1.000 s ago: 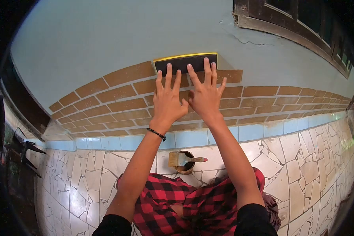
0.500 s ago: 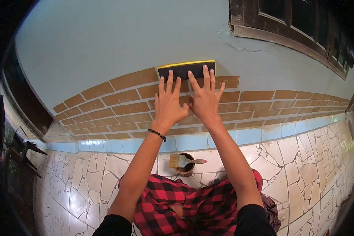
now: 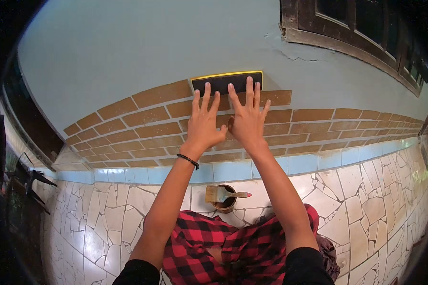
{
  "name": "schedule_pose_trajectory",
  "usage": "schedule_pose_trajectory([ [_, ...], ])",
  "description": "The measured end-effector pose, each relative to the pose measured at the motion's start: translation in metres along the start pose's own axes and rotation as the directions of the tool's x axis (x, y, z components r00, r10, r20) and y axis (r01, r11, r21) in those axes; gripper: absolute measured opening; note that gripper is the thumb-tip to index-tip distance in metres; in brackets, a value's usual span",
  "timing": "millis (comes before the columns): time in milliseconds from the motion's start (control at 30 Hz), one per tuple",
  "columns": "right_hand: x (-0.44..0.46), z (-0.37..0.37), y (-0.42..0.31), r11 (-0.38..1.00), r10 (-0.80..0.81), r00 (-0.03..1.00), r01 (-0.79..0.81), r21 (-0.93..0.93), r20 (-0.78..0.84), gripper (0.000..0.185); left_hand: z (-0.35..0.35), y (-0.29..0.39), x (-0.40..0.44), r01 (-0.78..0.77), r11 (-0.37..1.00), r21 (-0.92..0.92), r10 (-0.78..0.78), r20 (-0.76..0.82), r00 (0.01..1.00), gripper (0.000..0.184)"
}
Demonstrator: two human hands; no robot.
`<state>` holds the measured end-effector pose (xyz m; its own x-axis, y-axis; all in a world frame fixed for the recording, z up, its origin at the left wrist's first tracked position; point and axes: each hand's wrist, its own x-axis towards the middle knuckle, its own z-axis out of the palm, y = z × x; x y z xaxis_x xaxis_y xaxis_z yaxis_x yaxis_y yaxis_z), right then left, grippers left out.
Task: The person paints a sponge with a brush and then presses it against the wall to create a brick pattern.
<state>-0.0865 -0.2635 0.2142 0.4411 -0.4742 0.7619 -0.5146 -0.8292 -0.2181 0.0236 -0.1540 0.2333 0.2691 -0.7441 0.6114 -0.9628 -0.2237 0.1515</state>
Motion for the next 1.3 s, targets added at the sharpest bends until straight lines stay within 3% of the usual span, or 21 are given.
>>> schedule_pose_trajectory([
  [133, -0.002, -0.002, 0.003, 1.000, -0.013, 1.000, 0.013, 0.005, 0.026, 0.109, -0.005, -0.006, -0.002, 0.000, 0.999, -0.049, 0.002, 0.039, 0.999, 0.093],
  [233, -0.004, -0.005, 0.003, 1.000, -0.018, 0.999, 0.018, -0.016, 0.029, 0.111, 0.000, -0.008, -0.005, -0.055, 0.990, 0.129, 0.062, -0.050, 0.997, 0.093],
  [433, 0.000, -0.008, 0.003, 0.999, -0.010, 0.997, 0.013, -0.041, 0.073, 0.112, 0.006, -0.002, -0.002, -0.003, 0.990, 0.139, 0.007, -0.028, 1.000, 0.094],
  [533, 0.002, -0.012, -0.002, 0.998, 0.020, 0.995, -0.013, -0.066, 0.100, 0.113, 0.000, -0.010, -0.001, -0.013, 1.000, -0.028, 0.014, 0.024, 1.000, 0.096],
  [633, -0.001, -0.009, -0.004, 0.996, 0.040, 0.994, -0.031, -0.088, 0.105, 0.114, 0.003, -0.015, -0.002, -0.053, 0.997, -0.060, 0.053, -0.002, 0.999, 0.095],
  [733, -0.003, -0.014, -0.010, 0.995, 0.063, 0.991, -0.052, -0.087, 0.121, 0.115, -0.004, -0.010, -0.004, -0.018, 0.995, 0.100, 0.013, 0.051, 0.999, 0.094],
  [833, 0.003, -0.017, -0.008, 0.997, 0.055, 0.990, -0.048, -0.056, 0.131, 0.115, 0.000, -0.014, -0.001, -0.051, 0.994, 0.100, 0.052, -0.011, 0.999, 0.094],
  [1067, 0.003, -0.019, 0.000, 1.000, 0.021, 0.988, -0.021, -0.004, 0.151, 0.117, -0.008, -0.013, 0.002, -0.020, 0.996, 0.083, 0.016, 0.055, 0.998, 0.093],
  [1167, 0.000, -0.018, -0.003, 0.999, 0.032, 0.990, -0.026, -0.048, 0.137, 0.110, -0.010, -0.012, 0.001, -0.025, 0.997, 0.070, 0.020, 0.072, 0.997, 0.091],
  [1300, 0.001, -0.021, -0.008, 0.991, 0.004, 1.000, -0.006, -0.136, -0.012, 0.088, -0.022, -0.019, 0.000, -0.034, 0.998, -0.045, 0.038, 0.088, 0.995, 0.082],
])
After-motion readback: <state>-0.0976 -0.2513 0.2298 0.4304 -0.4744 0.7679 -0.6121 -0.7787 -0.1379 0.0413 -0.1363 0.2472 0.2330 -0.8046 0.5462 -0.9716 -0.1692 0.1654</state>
